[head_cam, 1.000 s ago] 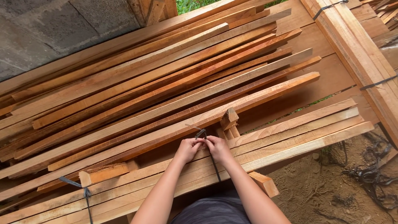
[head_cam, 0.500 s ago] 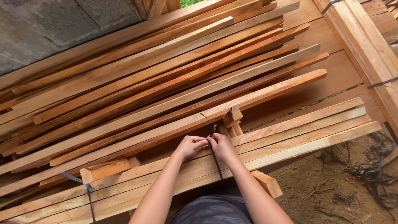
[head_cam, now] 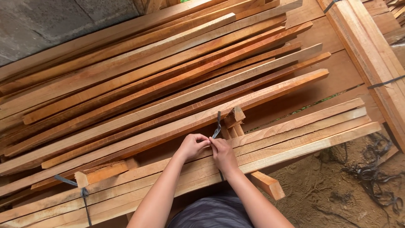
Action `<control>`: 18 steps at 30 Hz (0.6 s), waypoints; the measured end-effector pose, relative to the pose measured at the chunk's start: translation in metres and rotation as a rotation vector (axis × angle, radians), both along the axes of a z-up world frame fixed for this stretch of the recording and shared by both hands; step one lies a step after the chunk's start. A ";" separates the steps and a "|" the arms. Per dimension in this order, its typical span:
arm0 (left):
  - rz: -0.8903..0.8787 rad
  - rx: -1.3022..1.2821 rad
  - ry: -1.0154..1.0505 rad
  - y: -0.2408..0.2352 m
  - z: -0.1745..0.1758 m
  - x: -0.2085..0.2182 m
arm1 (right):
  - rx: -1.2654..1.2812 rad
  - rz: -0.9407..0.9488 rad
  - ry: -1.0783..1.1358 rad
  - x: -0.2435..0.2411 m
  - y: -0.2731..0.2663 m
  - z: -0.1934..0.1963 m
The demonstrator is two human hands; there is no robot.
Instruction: The person stacks thin wooden planks on a wooden rack outdoors. They then use black zip ties to secure the stacked planks together, wrapping the ties around the wood and fastening them by hand.
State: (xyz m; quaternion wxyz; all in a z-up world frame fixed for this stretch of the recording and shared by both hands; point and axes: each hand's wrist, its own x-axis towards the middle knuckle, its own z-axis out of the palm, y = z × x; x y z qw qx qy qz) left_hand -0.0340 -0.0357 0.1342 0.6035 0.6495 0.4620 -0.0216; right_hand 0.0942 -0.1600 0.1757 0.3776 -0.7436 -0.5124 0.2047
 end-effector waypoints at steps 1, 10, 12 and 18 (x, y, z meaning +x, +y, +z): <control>0.001 -0.002 0.001 -0.002 -0.002 -0.002 | -0.002 0.001 0.001 -0.001 -0.001 -0.002; 0.148 -0.211 0.039 -0.010 -0.007 -0.006 | -0.292 -0.004 -0.171 0.000 0.002 -0.041; 0.207 -0.271 0.011 -0.007 -0.015 -0.004 | -0.372 -0.045 -0.171 -0.001 0.006 -0.046; 0.342 -0.409 -0.055 -0.006 0.006 0.008 | -0.672 -0.100 0.009 0.005 0.007 -0.032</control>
